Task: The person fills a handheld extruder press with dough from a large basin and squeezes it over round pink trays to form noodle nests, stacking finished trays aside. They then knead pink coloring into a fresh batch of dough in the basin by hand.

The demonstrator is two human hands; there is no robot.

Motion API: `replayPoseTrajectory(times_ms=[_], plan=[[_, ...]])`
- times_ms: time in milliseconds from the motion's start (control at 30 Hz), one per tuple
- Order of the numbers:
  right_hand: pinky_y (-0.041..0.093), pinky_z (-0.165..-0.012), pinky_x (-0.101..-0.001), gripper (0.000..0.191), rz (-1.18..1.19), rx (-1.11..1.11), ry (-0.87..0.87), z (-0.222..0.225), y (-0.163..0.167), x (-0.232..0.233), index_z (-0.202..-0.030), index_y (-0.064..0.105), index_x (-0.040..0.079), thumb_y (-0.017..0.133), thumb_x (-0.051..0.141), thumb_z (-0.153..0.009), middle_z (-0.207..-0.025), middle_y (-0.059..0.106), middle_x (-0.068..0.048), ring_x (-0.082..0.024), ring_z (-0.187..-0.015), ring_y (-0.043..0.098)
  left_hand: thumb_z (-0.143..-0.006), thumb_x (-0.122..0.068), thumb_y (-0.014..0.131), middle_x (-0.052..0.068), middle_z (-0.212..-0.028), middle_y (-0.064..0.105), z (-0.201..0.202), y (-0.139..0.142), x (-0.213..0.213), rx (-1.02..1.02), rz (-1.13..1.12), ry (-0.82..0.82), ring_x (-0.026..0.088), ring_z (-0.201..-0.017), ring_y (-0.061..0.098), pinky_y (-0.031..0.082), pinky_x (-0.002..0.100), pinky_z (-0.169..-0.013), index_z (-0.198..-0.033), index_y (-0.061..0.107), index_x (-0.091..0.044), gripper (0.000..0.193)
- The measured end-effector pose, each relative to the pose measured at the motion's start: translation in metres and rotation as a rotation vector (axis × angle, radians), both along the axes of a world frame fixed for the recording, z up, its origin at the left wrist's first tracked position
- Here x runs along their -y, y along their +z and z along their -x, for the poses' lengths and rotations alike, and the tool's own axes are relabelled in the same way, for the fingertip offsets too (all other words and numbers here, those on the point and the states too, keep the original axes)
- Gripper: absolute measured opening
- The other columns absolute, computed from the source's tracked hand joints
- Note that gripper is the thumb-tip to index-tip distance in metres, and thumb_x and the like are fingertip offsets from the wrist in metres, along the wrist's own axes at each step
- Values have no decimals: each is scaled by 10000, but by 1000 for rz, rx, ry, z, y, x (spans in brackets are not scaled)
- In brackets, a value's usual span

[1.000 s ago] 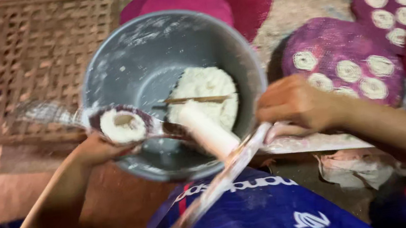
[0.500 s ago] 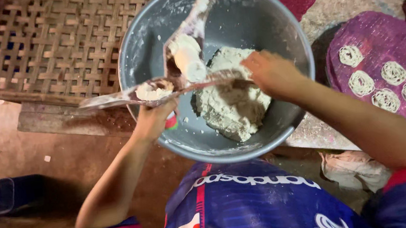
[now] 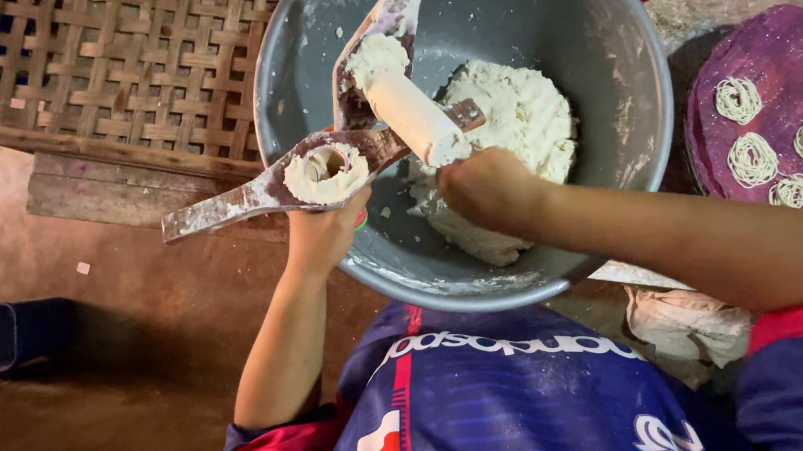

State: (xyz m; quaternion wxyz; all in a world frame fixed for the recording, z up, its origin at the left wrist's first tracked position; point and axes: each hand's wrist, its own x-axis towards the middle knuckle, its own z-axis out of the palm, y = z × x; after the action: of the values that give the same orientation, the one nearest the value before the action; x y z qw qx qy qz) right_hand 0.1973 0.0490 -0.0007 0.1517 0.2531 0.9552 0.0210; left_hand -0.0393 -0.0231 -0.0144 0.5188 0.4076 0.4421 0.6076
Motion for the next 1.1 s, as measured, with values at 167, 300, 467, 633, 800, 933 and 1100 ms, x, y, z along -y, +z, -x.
replayPoseTrajectory(times_ms=[167,300,467,633,800,933,1100], plan=[[588,-580,-362,115,-19,176,133,-12,-10,16,-846,736,62,628,99,-847,-868,717,-123,-256,-730,740,-924,26,701,-28,-941,611,-2,-2,1,-75,-35,14,30,-760,544,452,214,-622,-1262,595,-18,357],[590,-615,-390,150,109,285,69,-49,-6,30,-962,732,53,609,126,-919,-881,745,-129,-275,-762,751,-904,31,712,-31,-1060,650,-4,-7,0,-94,-116,38,45,-911,595,516,220,-766,-1330,564,-23,454],[603,-722,-415,401,407,266,-137,-73,27,35,-1197,717,162,671,89,-805,-1003,749,-108,-298,-864,750,-919,27,728,-9,-1013,649,-4,-8,1,-110,-63,16,75,-862,577,488,256,-730,-1277,613,0,377],[594,-837,-348,340,790,-165,-555,-107,86,32,-1215,766,144,659,177,-894,-1047,824,-65,-211,-937,763,-922,-4,759,11,-1114,698,1,19,-16,-279,-292,31,83,-1024,654,541,269,-913,-1300,589,-5,414],[579,-859,-340,350,933,-554,-627,-126,129,25,-1210,740,61,633,217,-916,-1087,799,-122,-179,-988,761,-908,-164,776,95,-1120,730,0,58,-23,-646,-357,10,205,-1025,695,557,318,-893,-1307,638,-37,441],[565,-804,-364,386,773,-478,-628,-110,145,5,-1231,737,87,604,331,-963,-1000,818,-125,-200,-920,714,-890,-287,766,160,-1184,714,-9,67,-20,-948,-564,-78,344,-1103,694,547,381,-926,-1319,665,-82,485],[557,-647,-402,184,-43,-109,-347,-41,137,14,-1040,727,207,625,294,-914,-923,737,-2,-230,-838,723,-817,-300,826,94,-1145,744,-26,53,-36,-897,-443,-176,235,-1063,722,566,360,-881,-1264,642,-86,529]])
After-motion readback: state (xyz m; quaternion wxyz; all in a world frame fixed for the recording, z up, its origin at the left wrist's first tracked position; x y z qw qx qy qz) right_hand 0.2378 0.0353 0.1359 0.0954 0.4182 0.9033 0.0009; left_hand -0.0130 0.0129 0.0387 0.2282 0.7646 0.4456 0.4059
